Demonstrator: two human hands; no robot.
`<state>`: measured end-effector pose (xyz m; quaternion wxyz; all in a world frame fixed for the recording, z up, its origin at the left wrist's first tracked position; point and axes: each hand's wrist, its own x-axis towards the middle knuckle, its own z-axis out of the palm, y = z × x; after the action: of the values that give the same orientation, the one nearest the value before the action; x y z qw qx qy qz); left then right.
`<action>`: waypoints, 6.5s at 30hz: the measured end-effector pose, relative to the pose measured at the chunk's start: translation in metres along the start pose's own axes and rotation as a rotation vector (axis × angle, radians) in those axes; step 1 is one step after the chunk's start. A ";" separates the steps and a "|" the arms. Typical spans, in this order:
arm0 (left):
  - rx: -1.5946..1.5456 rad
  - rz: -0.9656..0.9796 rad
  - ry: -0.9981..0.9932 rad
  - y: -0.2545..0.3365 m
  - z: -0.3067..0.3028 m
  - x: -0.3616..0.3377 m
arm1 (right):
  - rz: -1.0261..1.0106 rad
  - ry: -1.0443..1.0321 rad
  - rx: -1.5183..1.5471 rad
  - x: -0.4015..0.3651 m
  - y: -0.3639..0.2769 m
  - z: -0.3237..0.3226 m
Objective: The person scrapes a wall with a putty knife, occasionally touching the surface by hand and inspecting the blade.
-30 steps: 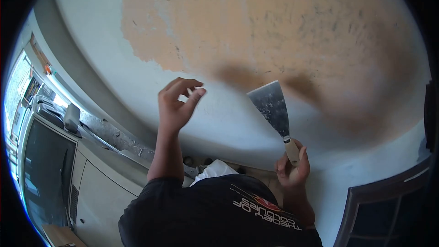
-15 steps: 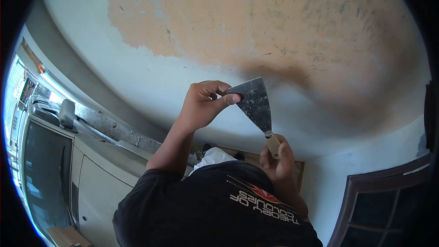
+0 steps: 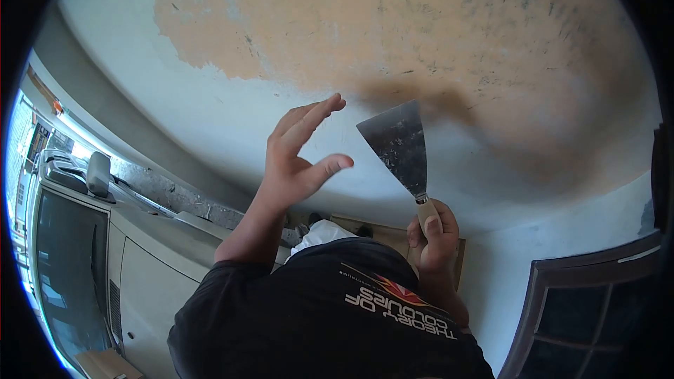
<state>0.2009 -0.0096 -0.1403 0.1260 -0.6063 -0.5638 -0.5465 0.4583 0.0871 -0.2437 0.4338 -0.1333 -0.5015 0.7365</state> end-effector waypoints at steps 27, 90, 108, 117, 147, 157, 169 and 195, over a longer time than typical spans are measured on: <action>0.238 -0.039 0.148 -0.011 0.010 -0.014 | 0.005 0.003 -0.404 -0.003 -0.009 0.016; -1.083 -0.652 -0.114 -0.039 -0.050 -0.041 | 0.021 -0.275 -0.568 0.048 0.036 0.040; -0.975 -0.679 -0.051 -0.020 -0.043 -0.024 | 0.105 -0.164 -0.567 0.046 0.035 0.036; -0.630 -0.565 0.061 -0.030 -0.037 -0.026 | -0.086 -0.223 -0.665 0.046 0.029 0.044; -1.298 -0.711 -0.437 -0.030 -0.003 -0.022 | -0.178 -0.156 -0.636 0.017 0.006 0.017; -1.239 -0.660 -0.451 -0.026 0.001 -0.019 | -0.164 -0.147 -0.652 0.011 0.003 0.009; -1.223 -0.639 -0.449 -0.023 0.007 -0.028 | -0.035 -0.112 -0.622 0.000 -0.003 0.003; -1.308 -0.443 -0.447 -0.022 0.017 -0.038 | 0.164 -0.127 -0.329 -0.004 0.004 0.002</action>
<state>0.2009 -0.0097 -0.1878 -0.4944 -0.5263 -0.2436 -0.6475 0.4570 0.0825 -0.2472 0.3125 -0.1961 -0.6289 0.6844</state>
